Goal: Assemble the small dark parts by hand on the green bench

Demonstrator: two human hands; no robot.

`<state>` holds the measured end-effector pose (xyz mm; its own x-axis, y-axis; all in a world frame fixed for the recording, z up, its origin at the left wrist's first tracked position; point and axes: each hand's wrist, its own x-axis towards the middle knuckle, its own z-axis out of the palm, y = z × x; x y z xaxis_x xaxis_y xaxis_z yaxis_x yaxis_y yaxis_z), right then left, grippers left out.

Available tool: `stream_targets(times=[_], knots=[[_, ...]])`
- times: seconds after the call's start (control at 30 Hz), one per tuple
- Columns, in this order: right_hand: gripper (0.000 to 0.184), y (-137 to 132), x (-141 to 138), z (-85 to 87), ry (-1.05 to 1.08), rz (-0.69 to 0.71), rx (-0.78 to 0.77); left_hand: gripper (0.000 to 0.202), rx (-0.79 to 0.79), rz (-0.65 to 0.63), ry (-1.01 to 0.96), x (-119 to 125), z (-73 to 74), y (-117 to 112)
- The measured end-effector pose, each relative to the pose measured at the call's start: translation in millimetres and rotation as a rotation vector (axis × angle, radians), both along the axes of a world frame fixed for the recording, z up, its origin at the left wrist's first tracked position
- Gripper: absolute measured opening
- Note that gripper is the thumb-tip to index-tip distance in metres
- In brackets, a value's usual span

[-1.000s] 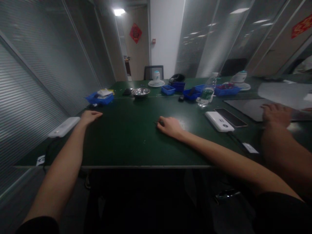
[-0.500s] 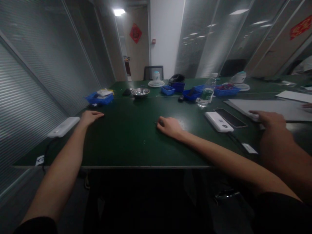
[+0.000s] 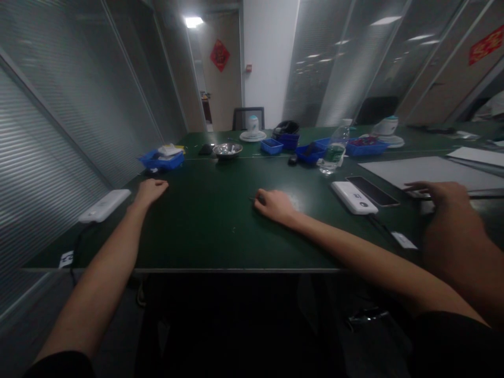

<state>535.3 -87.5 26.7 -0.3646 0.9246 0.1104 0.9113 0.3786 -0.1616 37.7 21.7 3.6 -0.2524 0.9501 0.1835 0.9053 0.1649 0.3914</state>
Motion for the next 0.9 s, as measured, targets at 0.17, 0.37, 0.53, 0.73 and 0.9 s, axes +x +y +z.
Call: stream_targets(times=[0.17,0.37,0.53,0.73,0.9], knots=[[0.039,1,-1,-1.8,-0.009,-0.006,0.001,0.033,0.051,-0.065,0.150,24,0.7,-4],[0.038,-3,0,1.8,0.008,0.021,0.007,0.023,0.133,-0.576,-0.058,93,6.6,-20],[0.036,-8,2,6.5,0.076,0.191,0.004,0.024,0.107,-1.012,-0.273,177,4.1,-46],[0.033,-9,3,5.6,0.085,0.320,0.044,0.024,0.066,-1.137,-0.357,219,-1.8,-68],[0.033,-9,3,5.4,0.108,0.315,0.087,0.048,0.019,-1.072,-0.378,217,2.5,-71]])
